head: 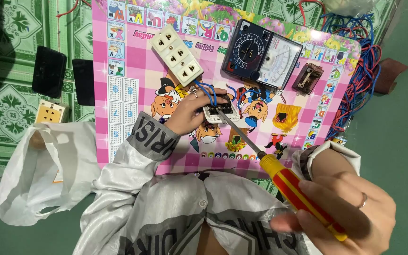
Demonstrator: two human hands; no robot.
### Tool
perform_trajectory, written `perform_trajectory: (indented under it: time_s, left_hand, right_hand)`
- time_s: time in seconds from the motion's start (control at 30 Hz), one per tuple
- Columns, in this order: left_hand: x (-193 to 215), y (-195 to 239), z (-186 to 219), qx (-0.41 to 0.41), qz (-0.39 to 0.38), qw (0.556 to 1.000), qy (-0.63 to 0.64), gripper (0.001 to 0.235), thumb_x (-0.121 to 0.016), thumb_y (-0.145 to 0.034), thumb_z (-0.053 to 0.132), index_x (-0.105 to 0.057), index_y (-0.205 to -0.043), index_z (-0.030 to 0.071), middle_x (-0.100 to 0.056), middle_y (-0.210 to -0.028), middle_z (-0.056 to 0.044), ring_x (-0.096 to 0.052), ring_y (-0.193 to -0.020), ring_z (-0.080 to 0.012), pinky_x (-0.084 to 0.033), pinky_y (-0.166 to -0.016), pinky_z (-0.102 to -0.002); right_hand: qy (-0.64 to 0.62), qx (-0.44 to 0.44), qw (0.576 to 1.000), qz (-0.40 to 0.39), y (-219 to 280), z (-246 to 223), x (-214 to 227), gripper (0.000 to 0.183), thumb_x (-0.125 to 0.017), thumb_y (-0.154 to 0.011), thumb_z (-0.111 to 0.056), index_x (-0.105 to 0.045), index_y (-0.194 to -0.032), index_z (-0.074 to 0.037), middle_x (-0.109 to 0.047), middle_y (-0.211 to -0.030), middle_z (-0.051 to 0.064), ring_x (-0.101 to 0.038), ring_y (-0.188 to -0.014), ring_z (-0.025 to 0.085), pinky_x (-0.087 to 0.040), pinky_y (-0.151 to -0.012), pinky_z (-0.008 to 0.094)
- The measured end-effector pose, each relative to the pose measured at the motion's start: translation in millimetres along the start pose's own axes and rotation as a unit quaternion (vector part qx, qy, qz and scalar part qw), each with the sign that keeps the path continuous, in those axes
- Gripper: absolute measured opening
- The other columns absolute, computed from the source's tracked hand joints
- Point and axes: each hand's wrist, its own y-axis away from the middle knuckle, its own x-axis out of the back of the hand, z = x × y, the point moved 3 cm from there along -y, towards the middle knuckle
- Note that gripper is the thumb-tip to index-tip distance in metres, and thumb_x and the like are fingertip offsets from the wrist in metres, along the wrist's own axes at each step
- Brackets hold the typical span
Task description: The person uses a screwdriver to unscrew and disassemble a white electrical outlet on a pink checkered mat. They remove the cover, separate the internal components, and manipulate the wires and screws within the device.
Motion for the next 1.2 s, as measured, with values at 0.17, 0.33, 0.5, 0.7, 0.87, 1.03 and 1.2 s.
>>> perform_trajectory:
  time_s: [0.17, 0.33, 0.5, 0.7, 0.87, 1.03, 1.2]
  left_hand:
    - [0, 0, -1, -0.004, 0.002, 1.0, 0.0, 0.061, -0.036, -0.083, -0.012, -0.065, -0.131, 0.012, -0.06, -0.143, -0.014, -0.058, -0.134, -0.0345, -0.046, -0.117, -0.051]
    - [-1, 0, 1, -0.002, 0.001, 1.0, -0.002, 0.06, -0.036, -0.084, -0.012, -0.066, -0.13, 0.012, -0.06, -0.142, -0.014, -0.058, -0.134, -0.0344, -0.046, -0.116, -0.051]
    - [-1, -1, 0, -0.003, 0.002, 1.0, 0.002, 0.064, -0.034, -0.079, -0.013, -0.065, -0.131, 0.011, -0.06, -0.142, -0.014, -0.058, -0.134, -0.0349, -0.046, -0.118, -0.052]
    - [1, -1, 2, 0.001, 0.001, 1.0, -0.003, 0.062, -0.035, -0.081, -0.013, -0.065, -0.13, 0.011, -0.06, -0.142, -0.014, -0.058, -0.134, -0.0346, -0.046, -0.117, -0.052]
    - [-1, 0, 2, -0.001, 0.001, 1.0, 0.0, 0.069, -0.034, -0.074, -0.014, -0.065, -0.13, 0.01, -0.06, -0.142, -0.015, -0.057, -0.135, -0.036, -0.045, -0.118, -0.055]
    - [-1, -2, 4, 0.014, -0.005, 1.0, -0.01, 0.068, -0.038, -0.074, -0.015, -0.065, -0.131, 0.011, -0.06, -0.143, -0.016, -0.057, -0.135, -0.0363, -0.044, -0.119, -0.057]
    - [-1, -1, 6, 0.05, -0.002, 0.999, -0.016, 0.071, -0.036, -0.073, -0.015, -0.065, -0.132, 0.013, -0.061, -0.145, -0.014, -0.057, -0.135, -0.0342, -0.044, -0.117, -0.056]
  right_hand:
    - [-0.061, 0.056, 0.996, 0.033, 24, 11, -1, 0.035, -0.083, -0.082, 0.003, -0.058, -0.101, -0.011, -0.051, -0.105, 0.02, -0.069, -0.076, 0.028, -0.068, -0.065, 0.035]
    - [-0.018, 0.094, 0.995, 0.036, 29, 6, 1, 0.024, -0.082, -0.085, -0.015, -0.06, -0.094, -0.009, -0.058, -0.091, 0.023, -0.072, -0.063, 0.036, -0.068, -0.062, 0.04]
    - [-0.042, 0.013, 0.998, 0.044, 36, 4, -1, 0.04, -0.079, -0.073, 0.012, -0.057, -0.097, -0.012, -0.056, -0.103, 0.022, -0.07, -0.07, 0.026, -0.064, -0.062, 0.032]
    - [0.007, -0.055, 0.998, 0.02, 12, -3, 2, 0.044, -0.09, -0.08, -0.043, -0.06, -0.089, -0.012, -0.063, -0.085, 0.018, -0.066, -0.056, 0.025, -0.052, -0.048, 0.031]
    - [-0.069, -0.006, 0.995, 0.066, 27, 7, 0, 0.042, -0.094, -0.076, 0.003, -0.059, -0.097, -0.009, -0.06, -0.102, 0.024, -0.073, -0.07, 0.03, -0.069, -0.066, 0.034]
    - [-0.049, 0.013, 0.996, 0.078, -4, 14, 1, 0.047, -0.079, -0.087, 0.016, -0.049, -0.113, -0.009, -0.054, -0.119, 0.027, -0.075, -0.093, 0.031, -0.062, -0.063, 0.034]
    - [-0.011, 0.123, 0.988, 0.092, 5, 23, -5, 0.038, -0.072, -0.089, 0.018, -0.049, -0.111, -0.004, -0.055, -0.112, 0.033, -0.072, -0.073, 0.024, -0.071, -0.066, 0.024]
